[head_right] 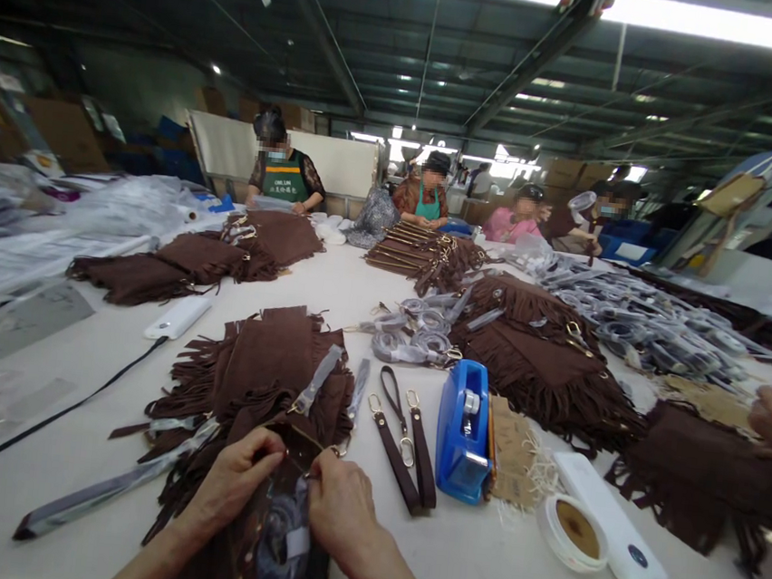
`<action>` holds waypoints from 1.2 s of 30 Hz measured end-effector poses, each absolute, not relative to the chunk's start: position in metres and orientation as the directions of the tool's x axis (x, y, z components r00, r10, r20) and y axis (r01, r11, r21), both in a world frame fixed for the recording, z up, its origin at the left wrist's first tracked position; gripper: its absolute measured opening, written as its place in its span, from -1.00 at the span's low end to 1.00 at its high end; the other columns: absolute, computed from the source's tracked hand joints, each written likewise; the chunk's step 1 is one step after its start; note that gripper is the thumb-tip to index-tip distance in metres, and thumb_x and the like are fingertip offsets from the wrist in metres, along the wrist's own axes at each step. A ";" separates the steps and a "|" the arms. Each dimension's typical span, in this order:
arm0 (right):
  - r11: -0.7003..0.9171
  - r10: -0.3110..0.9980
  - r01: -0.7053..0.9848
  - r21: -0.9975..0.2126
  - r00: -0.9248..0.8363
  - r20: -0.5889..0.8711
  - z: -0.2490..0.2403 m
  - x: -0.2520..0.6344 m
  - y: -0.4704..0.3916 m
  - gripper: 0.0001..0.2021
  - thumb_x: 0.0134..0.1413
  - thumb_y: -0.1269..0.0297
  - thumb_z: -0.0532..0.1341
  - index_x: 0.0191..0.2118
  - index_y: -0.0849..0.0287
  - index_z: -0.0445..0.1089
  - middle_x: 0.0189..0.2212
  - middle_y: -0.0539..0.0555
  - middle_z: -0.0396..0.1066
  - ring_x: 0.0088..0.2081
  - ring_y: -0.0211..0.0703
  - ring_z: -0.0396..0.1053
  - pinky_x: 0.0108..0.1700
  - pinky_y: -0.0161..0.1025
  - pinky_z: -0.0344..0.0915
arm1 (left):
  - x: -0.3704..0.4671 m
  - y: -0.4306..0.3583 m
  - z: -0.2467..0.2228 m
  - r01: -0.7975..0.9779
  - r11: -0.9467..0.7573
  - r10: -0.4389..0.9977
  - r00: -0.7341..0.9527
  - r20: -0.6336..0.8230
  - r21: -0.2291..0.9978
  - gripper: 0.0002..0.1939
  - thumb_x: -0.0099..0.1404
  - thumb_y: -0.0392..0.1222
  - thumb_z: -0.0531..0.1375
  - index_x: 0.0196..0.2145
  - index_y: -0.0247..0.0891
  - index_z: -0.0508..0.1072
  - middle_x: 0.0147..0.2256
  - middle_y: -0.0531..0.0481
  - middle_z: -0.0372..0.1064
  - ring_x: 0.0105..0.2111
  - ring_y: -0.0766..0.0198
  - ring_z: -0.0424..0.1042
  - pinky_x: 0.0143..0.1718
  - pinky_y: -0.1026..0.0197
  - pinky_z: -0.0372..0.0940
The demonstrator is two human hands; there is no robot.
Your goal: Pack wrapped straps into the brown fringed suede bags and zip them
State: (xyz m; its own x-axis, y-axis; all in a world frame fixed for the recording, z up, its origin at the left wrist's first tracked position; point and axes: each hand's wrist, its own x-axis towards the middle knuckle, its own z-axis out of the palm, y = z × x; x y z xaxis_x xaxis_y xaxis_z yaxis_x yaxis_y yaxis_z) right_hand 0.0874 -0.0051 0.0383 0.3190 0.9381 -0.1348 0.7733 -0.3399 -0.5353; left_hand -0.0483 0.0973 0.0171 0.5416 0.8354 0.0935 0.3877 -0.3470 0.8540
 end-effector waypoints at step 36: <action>-0.103 0.878 -0.300 -0.948 0.421 -0.229 0.018 0.077 0.017 -0.68 -0.33 0.15 0.28 -0.40 0.27 0.42 -0.62 -0.03 0.36 -0.63 -0.35 0.25 -0.55 -0.37 0.14 | -0.038 0.089 0.013 0.168 0.013 0.844 0.527 -0.101 0.986 -0.77 -0.05 -0.07 0.15 -0.50 -0.28 0.44 -0.66 0.10 0.33 -0.63 0.34 0.32 -0.53 0.29 0.25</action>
State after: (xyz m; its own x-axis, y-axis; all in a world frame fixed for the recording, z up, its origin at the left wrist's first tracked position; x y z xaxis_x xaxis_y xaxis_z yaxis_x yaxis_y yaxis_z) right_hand 0.0773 0.0174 0.0184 0.4215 0.8776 -0.2286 -0.3003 -0.1028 -0.9483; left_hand -0.0379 0.0889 0.0126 0.5274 0.8436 -0.1010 0.1683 0.0129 0.9857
